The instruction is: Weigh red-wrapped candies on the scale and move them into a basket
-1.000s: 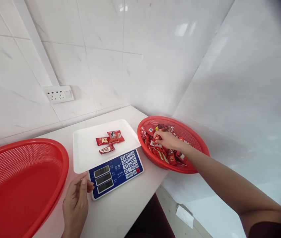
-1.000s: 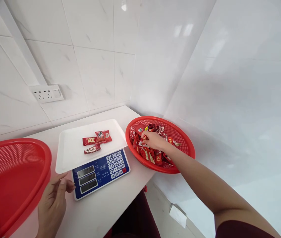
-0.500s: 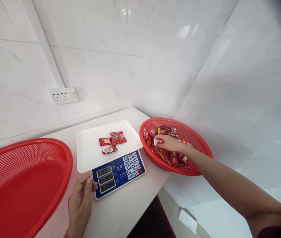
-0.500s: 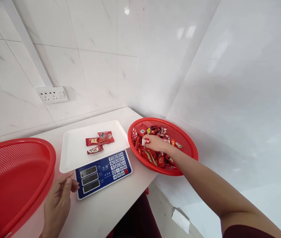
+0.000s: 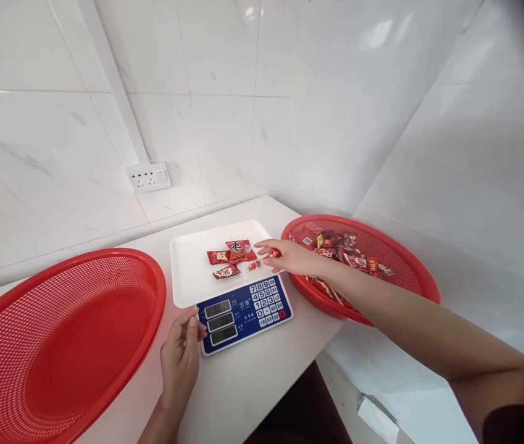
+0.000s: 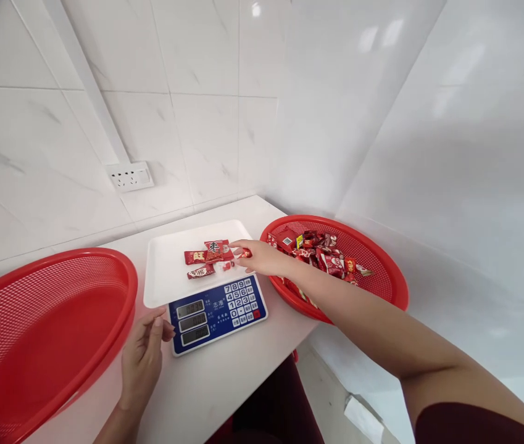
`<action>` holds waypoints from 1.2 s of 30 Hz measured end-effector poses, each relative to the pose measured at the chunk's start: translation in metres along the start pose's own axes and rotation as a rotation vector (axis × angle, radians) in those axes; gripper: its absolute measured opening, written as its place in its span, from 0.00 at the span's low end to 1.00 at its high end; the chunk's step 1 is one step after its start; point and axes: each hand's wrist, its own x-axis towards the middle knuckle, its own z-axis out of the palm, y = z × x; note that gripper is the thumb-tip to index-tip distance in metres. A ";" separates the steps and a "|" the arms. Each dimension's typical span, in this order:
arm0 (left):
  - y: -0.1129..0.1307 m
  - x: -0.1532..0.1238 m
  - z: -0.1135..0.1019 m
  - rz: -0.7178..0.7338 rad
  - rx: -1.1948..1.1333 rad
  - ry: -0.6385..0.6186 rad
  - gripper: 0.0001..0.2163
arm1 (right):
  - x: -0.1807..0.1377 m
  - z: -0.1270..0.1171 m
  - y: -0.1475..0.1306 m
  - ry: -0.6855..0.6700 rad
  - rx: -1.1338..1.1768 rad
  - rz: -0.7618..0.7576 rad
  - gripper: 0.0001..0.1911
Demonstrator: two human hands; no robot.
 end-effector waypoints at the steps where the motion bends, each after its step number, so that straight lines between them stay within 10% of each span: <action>1: 0.000 0.000 0.000 0.002 -0.001 0.003 0.13 | 0.002 0.002 -0.003 0.017 -0.071 -0.023 0.21; 6: -0.003 0.000 0.000 0.009 -0.015 -0.008 0.12 | 0.007 0.003 -0.019 0.096 -0.288 0.020 0.20; 18: -0.006 -0.002 0.001 0.035 -0.027 -0.024 0.10 | 0.041 0.020 -0.013 0.306 0.006 -0.312 0.25; 29: -0.006 -0.004 0.002 0.038 -0.039 -0.034 0.10 | -0.057 0.008 -0.020 0.280 -0.489 -0.405 0.16; 36: -0.008 -0.004 0.002 0.038 -0.018 -0.040 0.09 | -0.102 0.060 0.009 0.336 -0.200 -0.425 0.10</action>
